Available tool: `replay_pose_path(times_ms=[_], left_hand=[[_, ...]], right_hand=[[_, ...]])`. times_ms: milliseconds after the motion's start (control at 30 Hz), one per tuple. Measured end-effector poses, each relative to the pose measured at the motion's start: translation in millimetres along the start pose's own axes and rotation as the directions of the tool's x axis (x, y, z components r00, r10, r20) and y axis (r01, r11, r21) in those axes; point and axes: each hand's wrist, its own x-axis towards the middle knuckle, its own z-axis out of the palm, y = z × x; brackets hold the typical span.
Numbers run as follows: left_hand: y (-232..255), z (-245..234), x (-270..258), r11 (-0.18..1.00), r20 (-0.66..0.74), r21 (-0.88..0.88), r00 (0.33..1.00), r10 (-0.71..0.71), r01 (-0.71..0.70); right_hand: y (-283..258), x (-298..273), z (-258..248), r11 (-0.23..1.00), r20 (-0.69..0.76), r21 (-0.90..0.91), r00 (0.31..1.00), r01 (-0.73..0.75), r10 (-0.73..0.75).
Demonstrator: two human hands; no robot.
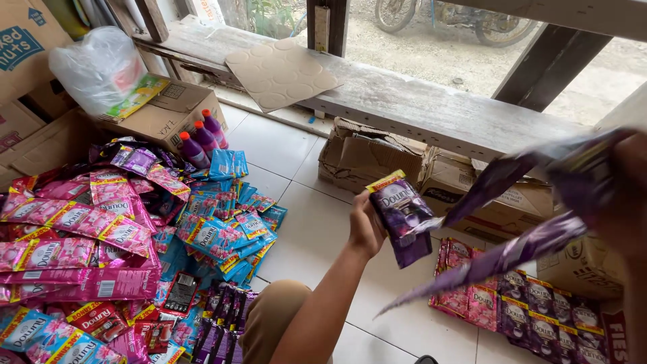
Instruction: The person sits on the floor and organizes small packets of Downy fabric softener. They pick up linked chains of packets, separate them, and arrange them into neat rows on the floor next to cardboard boxes.
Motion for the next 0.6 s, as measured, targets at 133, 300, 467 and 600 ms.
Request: replay_pose_path(times_ms=[133, 300, 467, 600], left_hand=[[0, 2, 4, 0.996, -0.069, -0.071, 0.996, 0.051, -0.056], [-10, -6, 9, 0.969, -0.087, 0.116, 0.97, 0.228, -0.217], [5, -7, 11, 0.93, -0.141, 0.149, 0.924, 0.355, -0.335], [45, 4, 3, 0.798, -0.213, 0.242, 0.773, 0.598, -0.551]], right_hand=[[67, -13, 83, 1.0, -0.006, -0.001, 1.0, -0.002, 0.002], [134, -22, 74, 0.929, 0.053, 0.009, 0.928, -0.369, 0.368], [181, -33, 81, 0.817, 0.048, -0.322, 0.854, -0.479, 0.519], [209, -49, 86, 0.692, 0.084, -0.414, 0.732, -0.591, 0.676]])
